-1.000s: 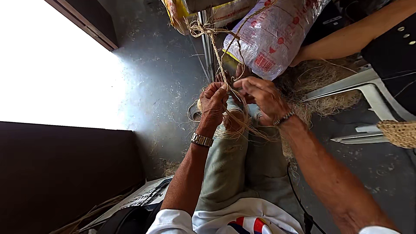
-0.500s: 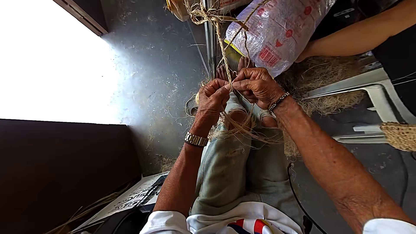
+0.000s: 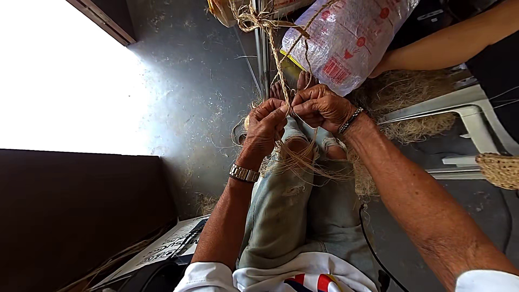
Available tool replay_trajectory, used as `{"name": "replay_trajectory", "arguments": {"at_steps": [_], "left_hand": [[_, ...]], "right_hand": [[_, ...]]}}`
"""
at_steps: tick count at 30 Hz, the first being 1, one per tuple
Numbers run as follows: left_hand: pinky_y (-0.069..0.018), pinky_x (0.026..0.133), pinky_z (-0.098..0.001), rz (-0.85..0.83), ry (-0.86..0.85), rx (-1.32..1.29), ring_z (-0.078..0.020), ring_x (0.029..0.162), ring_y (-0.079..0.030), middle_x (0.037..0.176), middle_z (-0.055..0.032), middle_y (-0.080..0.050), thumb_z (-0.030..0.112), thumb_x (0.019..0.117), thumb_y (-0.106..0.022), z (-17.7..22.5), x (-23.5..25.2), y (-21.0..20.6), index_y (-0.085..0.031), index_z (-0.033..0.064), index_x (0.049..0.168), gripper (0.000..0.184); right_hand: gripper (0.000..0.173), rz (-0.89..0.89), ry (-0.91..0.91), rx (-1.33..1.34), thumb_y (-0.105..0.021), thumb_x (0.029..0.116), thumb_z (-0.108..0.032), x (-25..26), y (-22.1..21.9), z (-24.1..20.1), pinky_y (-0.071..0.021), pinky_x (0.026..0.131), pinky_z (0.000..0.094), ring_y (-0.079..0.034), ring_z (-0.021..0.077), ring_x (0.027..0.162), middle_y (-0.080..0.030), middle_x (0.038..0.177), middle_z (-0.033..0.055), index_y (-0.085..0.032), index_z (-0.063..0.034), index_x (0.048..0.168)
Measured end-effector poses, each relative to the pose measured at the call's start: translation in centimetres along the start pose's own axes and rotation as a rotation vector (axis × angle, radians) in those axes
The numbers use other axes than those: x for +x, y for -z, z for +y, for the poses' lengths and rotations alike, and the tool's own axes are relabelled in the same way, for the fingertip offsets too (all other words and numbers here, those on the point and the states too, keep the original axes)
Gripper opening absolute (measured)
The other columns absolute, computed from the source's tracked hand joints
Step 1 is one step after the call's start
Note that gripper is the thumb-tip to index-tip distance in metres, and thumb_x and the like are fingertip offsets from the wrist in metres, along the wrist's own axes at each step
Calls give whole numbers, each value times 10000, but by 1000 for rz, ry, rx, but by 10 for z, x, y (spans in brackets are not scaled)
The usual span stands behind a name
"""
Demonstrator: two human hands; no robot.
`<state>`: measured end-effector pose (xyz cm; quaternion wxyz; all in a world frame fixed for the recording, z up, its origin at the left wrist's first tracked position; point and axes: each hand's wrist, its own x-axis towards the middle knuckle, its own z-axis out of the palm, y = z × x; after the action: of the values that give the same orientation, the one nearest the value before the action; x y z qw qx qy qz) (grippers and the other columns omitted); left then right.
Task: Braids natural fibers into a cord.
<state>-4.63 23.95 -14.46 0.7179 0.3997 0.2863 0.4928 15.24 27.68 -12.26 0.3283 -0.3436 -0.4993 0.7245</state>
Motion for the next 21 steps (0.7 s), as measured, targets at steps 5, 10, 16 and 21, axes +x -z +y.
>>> {"name": "replay_trajectory", "arguments": {"at_steps": [5, 10, 16, 21], "left_hand": [[-351, 423, -166, -28, 0, -94, -22, 442, -413, 553, 59, -459, 28, 995, -514, -4, 10, 6, -600, 113, 857, 184], [-353, 417, -160, -42, 3, -127, -16, 441, -417, 556, 61, -465, 19, 993, -507, -3, 9, 6, -600, 122, 865, 189], [-365, 422, -159, -46, -6, -137, -19, 444, -426, 565, 55, -479, 27, 1002, -513, -2, 6, 7, -609, 112, 890, 170], [-364, 425, -161, 1, -78, -13, -20, 437, -415, 558, 54, -469, 27, 993, -539, -5, 6, 5, -600, 93, 890, 138]], "right_hand": [[209, 46, 54, 33, -562, 965, -28, 3, -8, 6, -239, 353, 164, -307, -4, 377, -401, 493, -69, -636, -60, 772], [210, 61, 103, 100, -554, 983, -61, 1, -13, 10, -263, 378, 169, -329, 4, 398, -414, 519, -71, -610, -85, 782], [146, 19, 86, 127, -546, 965, -38, -4, -15, 9, -273, 379, 157, -338, -6, 402, -429, 529, -72, -644, -63, 859], [161, 259, 164, 61, -612, 943, -20, -3, -33, 12, -268, 358, 175, -323, 9, 380, -426, 502, -58, -628, -67, 789]]}}
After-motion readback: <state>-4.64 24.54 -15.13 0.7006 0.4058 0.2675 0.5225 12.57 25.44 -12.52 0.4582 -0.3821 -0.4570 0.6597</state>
